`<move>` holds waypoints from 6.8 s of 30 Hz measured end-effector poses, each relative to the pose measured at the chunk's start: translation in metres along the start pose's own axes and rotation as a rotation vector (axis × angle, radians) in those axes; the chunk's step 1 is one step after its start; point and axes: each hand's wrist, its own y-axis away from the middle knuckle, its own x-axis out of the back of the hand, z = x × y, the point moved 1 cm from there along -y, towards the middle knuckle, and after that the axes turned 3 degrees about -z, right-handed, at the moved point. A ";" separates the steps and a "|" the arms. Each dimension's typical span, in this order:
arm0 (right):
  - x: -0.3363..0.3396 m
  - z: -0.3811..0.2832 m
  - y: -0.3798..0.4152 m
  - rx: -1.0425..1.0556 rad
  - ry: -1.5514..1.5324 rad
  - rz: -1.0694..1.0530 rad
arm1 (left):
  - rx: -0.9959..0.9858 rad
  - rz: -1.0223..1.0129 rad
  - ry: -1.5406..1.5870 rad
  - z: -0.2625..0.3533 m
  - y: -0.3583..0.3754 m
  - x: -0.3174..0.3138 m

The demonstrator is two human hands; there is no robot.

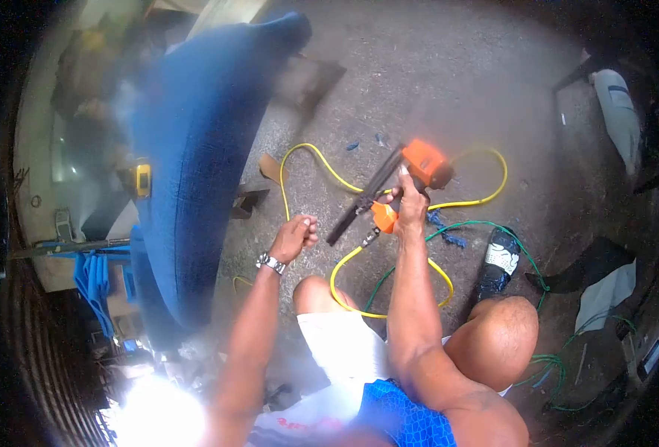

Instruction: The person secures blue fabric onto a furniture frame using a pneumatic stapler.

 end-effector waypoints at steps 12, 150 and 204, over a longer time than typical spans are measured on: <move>-0.014 -0.017 0.023 -0.065 -0.355 -0.852 | -0.683 0.147 0.297 0.177 0.019 -0.035; -0.109 -0.041 0.074 -0.358 -0.487 -0.812 | -1.032 0.212 1.367 0.146 -0.099 0.008; -0.124 0.024 0.030 -0.893 -1.108 -1.002 | -0.686 0.656 -0.487 0.104 -0.120 0.067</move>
